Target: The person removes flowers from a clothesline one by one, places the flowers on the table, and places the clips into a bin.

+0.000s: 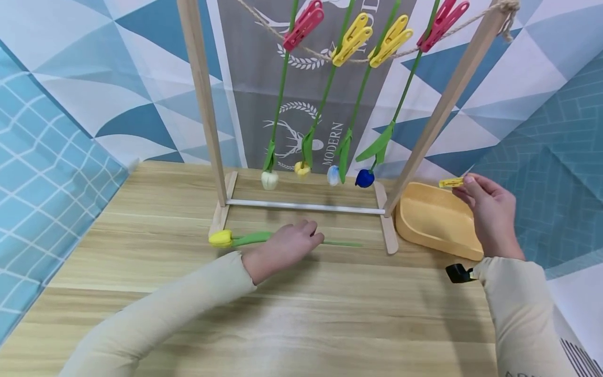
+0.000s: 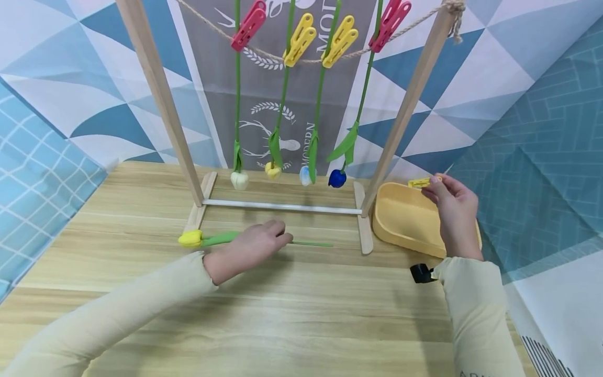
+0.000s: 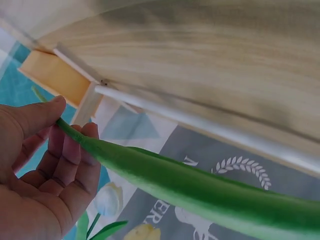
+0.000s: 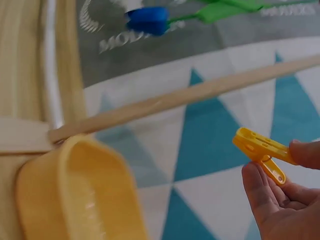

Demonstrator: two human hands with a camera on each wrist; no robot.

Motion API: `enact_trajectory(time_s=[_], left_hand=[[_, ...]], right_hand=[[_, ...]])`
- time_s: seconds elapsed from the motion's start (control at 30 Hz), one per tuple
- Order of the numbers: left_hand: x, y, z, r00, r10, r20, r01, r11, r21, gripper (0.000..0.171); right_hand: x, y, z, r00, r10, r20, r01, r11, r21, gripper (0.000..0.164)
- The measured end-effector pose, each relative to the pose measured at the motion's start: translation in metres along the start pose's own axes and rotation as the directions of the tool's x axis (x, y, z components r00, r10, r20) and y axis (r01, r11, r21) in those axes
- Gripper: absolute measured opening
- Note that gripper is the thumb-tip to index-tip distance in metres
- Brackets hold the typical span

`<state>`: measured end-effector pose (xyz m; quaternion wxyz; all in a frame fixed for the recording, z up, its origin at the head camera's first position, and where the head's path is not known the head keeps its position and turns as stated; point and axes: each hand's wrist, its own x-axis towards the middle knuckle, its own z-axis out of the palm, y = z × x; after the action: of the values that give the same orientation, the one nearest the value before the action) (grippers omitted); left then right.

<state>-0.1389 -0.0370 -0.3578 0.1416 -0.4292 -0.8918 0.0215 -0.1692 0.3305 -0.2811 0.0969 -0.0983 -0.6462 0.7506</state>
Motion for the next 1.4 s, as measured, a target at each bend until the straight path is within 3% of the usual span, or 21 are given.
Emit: enact_trajectory(time_s=[0.23,0.37,0.43,0.5,0.63,0.77,0.97,1.17,1.33,1.4], left_hand=[[0.003,0.003,0.012,1.000,0.013,0.009,-0.013,1.000,-0.015,0.020],[0.005,0.005,0.020,1.000,0.026,0.006,-0.026,1.000,-0.011,0.017],[0.005,0.005,0.024,1.000,0.028,0.014,-0.028,1.000,-0.002,0.016],[0.006,0.006,0.026,0.999,0.026,0.025,-0.026,1.000,0.005,0.016],[0.007,0.005,0.031,0.999,0.012,0.050,-0.013,1.000,0.007,0.017],[0.009,0.004,0.037,0.997,-0.001,0.076,0.002,1.000,-0.007,0.017],[0.013,0.003,0.046,0.994,-0.026,0.104,0.028,0.999,-0.022,0.018],[0.013,0.003,0.051,0.993,-0.037,0.115,0.043,0.998,-0.050,0.017],[0.015,0.003,0.054,0.992,-0.035,0.122,0.043,0.997,-0.063,0.017],[0.016,0.003,0.055,0.991,-0.035,0.133,0.045,0.997,-0.070,0.018]], right_hand=[[0.010,0.031,-0.015,0.987,0.111,0.115,-0.100,0.990,-0.102,0.030],[0.013,0.044,-0.018,0.976,0.155,0.152,-0.132,0.979,-0.153,0.057],[0.015,0.050,-0.019,0.971,0.181,0.155,-0.155,0.975,-0.162,0.063],[0.017,0.055,-0.019,0.967,0.200,0.158,-0.169,0.968,-0.187,0.059],[0.023,0.064,-0.022,0.960,0.221,0.174,-0.177,0.955,-0.240,0.032],[0.030,0.072,-0.023,0.948,0.241,0.209,-0.177,0.943,-0.283,0.038],[0.040,0.082,-0.024,0.930,0.296,0.219,-0.171,0.874,-0.455,0.068],[0.045,0.087,-0.022,0.912,0.346,0.218,-0.171,0.806,-0.566,0.072],[0.050,0.088,-0.019,0.883,0.403,0.241,-0.166,0.747,-0.643,0.071],[0.053,0.089,-0.018,0.873,0.420,0.246,-0.171,0.738,-0.652,0.068]])
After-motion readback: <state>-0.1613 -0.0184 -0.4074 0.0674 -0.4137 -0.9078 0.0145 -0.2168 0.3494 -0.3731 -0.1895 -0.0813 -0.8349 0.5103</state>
